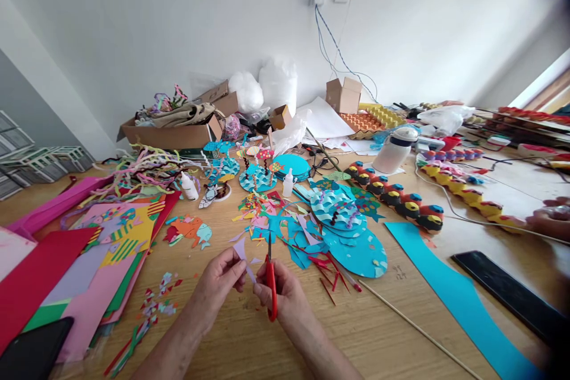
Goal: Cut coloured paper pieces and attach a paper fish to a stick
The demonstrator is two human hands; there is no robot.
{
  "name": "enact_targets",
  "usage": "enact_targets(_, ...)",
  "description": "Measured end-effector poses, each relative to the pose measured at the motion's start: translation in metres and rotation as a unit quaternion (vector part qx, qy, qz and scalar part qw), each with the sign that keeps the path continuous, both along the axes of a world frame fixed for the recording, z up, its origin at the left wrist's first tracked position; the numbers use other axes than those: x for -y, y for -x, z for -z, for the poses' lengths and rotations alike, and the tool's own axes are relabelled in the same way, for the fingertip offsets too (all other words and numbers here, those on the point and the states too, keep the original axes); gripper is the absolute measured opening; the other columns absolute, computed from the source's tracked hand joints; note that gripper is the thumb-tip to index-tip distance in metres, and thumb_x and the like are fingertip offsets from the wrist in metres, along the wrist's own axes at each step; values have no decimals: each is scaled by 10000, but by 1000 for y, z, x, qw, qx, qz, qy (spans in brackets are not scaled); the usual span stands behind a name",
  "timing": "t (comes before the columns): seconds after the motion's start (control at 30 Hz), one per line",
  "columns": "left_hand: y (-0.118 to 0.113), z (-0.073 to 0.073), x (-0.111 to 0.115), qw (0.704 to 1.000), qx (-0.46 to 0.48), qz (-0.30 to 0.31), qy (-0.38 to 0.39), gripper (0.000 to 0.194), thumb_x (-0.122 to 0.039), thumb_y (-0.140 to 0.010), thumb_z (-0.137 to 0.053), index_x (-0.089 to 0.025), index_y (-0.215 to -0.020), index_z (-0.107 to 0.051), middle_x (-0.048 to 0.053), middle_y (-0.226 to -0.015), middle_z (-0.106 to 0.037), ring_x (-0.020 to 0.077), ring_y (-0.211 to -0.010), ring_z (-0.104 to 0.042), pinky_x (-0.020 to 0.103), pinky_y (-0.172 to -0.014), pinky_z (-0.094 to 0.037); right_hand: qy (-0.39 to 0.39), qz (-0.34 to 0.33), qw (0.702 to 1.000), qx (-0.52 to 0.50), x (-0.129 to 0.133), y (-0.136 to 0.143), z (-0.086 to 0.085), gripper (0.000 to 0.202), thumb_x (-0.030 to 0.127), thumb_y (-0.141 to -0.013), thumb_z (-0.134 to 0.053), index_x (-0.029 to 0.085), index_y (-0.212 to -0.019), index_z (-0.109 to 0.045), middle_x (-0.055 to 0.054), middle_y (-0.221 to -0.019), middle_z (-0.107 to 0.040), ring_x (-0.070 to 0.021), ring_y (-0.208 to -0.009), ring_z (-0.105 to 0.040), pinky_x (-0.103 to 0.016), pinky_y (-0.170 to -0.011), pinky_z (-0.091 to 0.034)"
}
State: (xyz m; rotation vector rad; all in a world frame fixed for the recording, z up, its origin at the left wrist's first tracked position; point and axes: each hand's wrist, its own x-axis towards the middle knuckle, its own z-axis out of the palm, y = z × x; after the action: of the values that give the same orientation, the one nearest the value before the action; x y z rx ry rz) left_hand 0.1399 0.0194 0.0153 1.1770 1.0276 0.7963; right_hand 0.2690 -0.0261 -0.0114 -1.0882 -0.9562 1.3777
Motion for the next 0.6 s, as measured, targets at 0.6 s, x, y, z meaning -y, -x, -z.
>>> enact_targets(0.6, -11, 14, 7, 983, -61, 172, -6, 307, -449, -635, -583, -164, -605, -471, -66, -484, -412, 67, -410, -383, 196, -405, -324, -37, 74, 991, -103, 0, -10, -10, 261, 261, -591, -694, 173, -726, -489, 60, -592, -482, -72, -525, -406, -190, -503, -316)
